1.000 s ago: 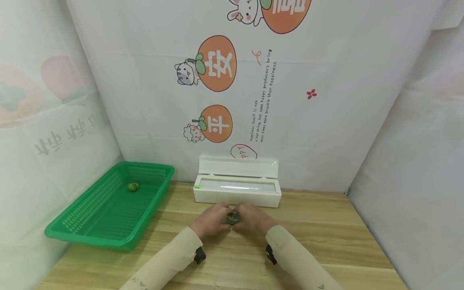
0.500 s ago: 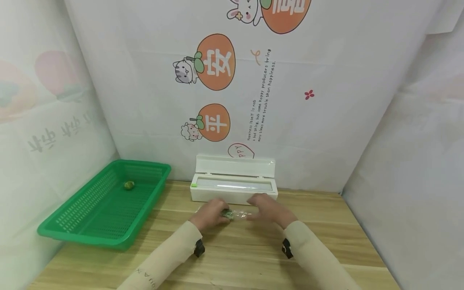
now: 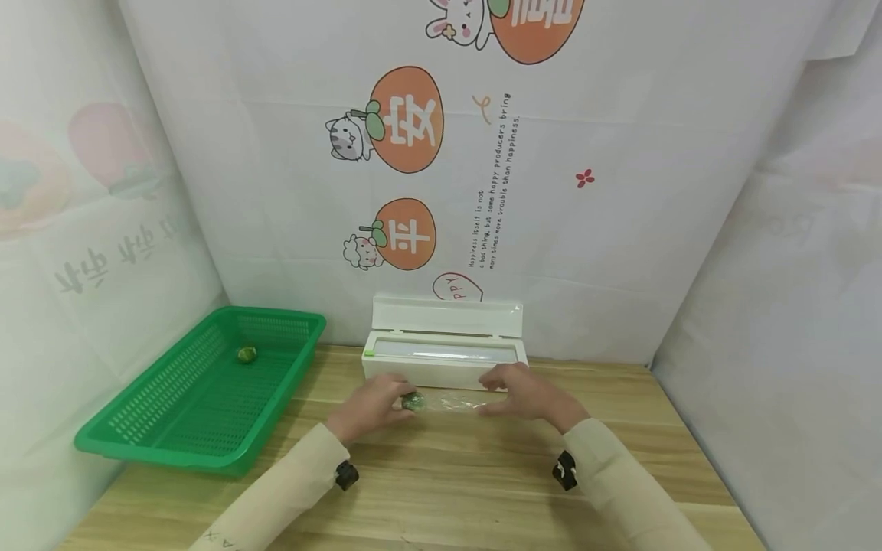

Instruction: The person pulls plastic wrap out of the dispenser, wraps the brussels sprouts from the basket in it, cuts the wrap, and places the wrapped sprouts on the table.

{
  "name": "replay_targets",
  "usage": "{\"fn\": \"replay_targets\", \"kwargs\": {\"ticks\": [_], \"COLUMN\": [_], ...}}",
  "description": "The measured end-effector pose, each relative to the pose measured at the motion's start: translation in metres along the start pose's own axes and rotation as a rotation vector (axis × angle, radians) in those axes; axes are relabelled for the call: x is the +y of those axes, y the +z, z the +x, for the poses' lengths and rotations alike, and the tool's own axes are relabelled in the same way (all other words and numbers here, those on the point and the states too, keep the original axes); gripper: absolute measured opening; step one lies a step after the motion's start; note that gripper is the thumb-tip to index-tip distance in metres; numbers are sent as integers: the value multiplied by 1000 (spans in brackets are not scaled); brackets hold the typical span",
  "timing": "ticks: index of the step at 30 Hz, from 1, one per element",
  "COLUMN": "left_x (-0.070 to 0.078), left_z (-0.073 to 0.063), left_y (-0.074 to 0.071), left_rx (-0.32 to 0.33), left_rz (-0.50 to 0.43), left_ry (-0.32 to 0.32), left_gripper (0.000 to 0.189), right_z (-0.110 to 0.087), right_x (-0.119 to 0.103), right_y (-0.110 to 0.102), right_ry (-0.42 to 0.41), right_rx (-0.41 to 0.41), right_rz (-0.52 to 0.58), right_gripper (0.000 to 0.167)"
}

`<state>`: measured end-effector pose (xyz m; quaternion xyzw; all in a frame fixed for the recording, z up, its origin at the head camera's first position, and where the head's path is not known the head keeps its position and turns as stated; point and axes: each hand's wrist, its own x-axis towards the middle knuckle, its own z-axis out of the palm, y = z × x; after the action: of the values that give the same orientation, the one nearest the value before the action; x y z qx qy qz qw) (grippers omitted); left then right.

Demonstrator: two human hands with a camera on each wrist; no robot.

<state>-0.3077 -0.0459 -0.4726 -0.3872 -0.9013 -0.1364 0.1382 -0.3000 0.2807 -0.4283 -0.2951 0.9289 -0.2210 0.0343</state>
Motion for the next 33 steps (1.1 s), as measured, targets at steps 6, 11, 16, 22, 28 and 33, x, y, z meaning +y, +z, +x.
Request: {"fn": "replay_targets", "kwargs": {"ticks": [6, 11, 16, 22, 28, 33], "left_x": [-2, 0, 4, 3, -2, -4], "left_z": [-12, -20, -25, -25, -25, -26], "left_y": [-17, -26, -31, -31, -28, -28], "left_rx": [46, 92, 109, 117, 179, 221], "left_rz": [54, 77, 78, 11, -29, -91], "left_ry": [68, 102, 102, 74, 81, 73], "left_gripper": [36, 38, 40, 38, 34, 33], "right_z": [0, 2, 4, 6, 5, 2], "right_x": [-4, -10, -13, -11, -11, -15], "right_y": [-3, 0, 4, 10, 8, 6], "right_ry": [8, -4, 8, 6, 29, 106], "right_rx": [14, 0, -26, 1, 56, 75], "right_rz": [83, 156, 266, 383, 433, 497], "right_gripper": [67, 62, 49, 22, 18, 23]}}
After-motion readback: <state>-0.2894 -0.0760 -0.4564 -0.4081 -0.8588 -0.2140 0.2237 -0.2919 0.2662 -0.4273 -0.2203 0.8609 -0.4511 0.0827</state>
